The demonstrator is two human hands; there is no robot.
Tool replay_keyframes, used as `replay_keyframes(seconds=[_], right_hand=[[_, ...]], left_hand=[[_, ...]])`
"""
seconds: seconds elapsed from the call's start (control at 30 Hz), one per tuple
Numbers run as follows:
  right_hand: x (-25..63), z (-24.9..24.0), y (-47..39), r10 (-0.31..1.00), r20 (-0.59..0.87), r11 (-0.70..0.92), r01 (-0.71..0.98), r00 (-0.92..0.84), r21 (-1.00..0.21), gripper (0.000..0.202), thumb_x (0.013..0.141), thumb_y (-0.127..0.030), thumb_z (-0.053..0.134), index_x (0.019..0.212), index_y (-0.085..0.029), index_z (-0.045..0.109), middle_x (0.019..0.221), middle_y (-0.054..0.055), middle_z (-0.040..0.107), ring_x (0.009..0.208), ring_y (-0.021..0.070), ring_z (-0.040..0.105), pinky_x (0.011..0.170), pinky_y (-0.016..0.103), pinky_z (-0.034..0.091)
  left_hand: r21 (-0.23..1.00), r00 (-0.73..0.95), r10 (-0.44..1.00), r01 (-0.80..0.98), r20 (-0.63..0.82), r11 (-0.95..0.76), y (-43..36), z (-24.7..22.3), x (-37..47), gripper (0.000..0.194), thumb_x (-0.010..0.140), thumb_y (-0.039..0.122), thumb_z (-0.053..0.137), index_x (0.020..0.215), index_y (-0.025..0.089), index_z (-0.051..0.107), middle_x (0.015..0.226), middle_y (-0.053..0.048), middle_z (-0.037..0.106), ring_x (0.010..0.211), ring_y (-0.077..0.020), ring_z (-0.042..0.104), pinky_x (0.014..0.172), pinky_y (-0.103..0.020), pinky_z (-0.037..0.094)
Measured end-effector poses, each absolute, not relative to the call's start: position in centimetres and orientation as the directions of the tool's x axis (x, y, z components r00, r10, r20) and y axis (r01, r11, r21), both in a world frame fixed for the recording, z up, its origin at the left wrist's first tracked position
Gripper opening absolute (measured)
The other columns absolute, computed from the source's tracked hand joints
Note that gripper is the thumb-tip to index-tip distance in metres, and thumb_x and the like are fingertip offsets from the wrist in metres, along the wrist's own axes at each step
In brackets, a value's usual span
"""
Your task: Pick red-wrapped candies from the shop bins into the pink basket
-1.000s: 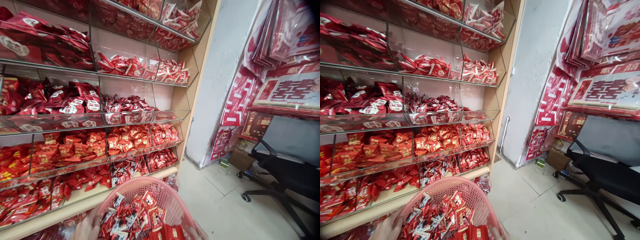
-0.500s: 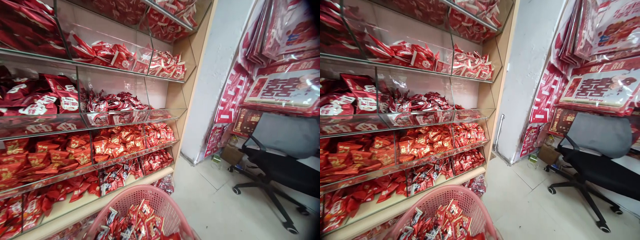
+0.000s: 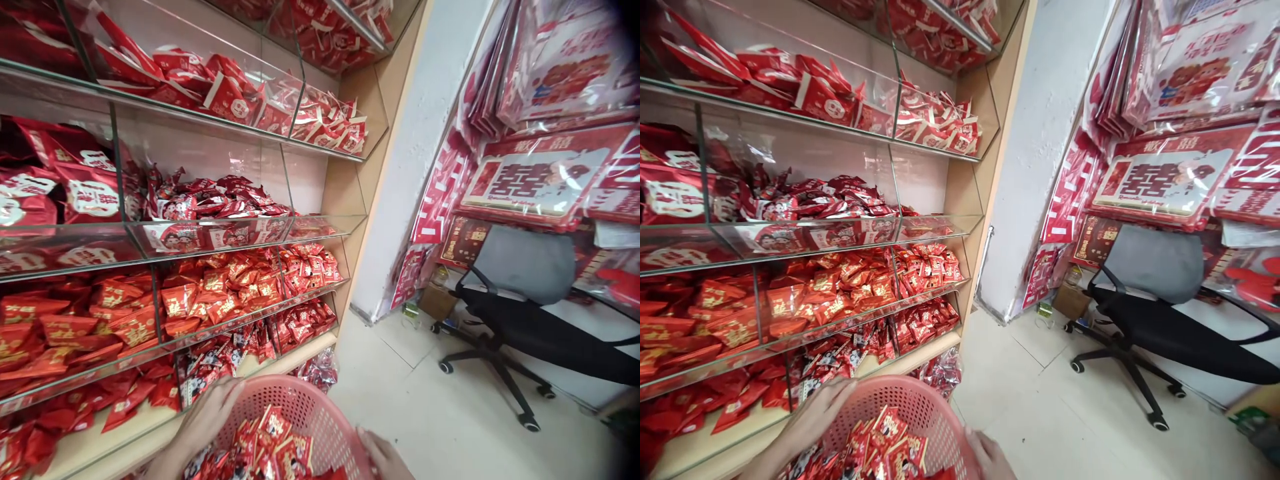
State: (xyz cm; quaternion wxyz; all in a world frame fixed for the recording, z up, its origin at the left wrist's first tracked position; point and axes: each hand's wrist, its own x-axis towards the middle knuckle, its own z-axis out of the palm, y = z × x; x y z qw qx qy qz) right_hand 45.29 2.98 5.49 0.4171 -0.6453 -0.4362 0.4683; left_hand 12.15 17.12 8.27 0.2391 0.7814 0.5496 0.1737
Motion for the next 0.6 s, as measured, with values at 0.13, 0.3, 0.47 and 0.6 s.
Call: replay_keyframes(seconds=[0.13,0.3,0.47,0.6], right_hand=[[46.9,12.0,9.2,0.965,0.09,-0.01,0.376,0.247,-0.927,0.051,0.069,-0.057,0.057,0.096,-0.014,0.063,0.097,0.011,0.066,0.089,0.0243,0.06,0.081,0.036,0.046],[46.5,21.1,19.3,0.875,0.46,0.27,0.64,0.148,-0.72,0.033,0.08,-0.039,0.049,0.103,-0.016,0.057,0.095,0.008,0.066,0.087,0.0191,0.06,0.08,0.032,0.045],[44.8,25.0,26.0,0.851,0.487,0.081,0.869,0.195,-0.489,0.031,0.081,-0.033,0.048,0.106,-0.015,0.051,0.097,0.009,0.063,0.087,0.0195,0.059,0.076,0.03,0.043],[43.0,25.3,27.7,0.887,0.415,-0.049,0.935,0.202,-0.351,0.037,0.08,-0.044,0.05,0.103,-0.015,0.048,0.104,0.014,0.06,0.096,0.0249,0.056,0.077,0.033,0.042]], left_hand=[[0.535,0.372,0.926,0.769,0.068,-0.349,17.7,8.1,10.9,0.044,0.088,0.048,0.028,0.102,0.026,0.064,0.105,-0.003,0.064,0.099,-0.0175,0.058,0.087,-0.027,0.041],[0.448,0.403,0.91,0.799,0.096,-0.401,18.5,7.8,10.5,0.038,0.088,0.042,0.03,0.085,0.024,0.064,0.091,-0.003,0.062,0.09,-0.016,0.058,0.078,-0.024,0.04],[0.314,0.405,0.914,0.864,0.031,-0.394,19.7,7.7,11.5,0.028,0.081,0.048,0.042,0.082,0.023,0.055,0.094,-0.003,0.061,0.087,-0.018,0.058,0.069,-0.025,0.038],[0.238,0.365,0.93,0.908,-0.045,-0.345,20.1,7.9,12.3,0.027,0.077,0.048,0.048,0.086,0.022,0.05,0.091,-0.003,0.062,0.081,-0.02,0.059,0.064,-0.026,0.035]])
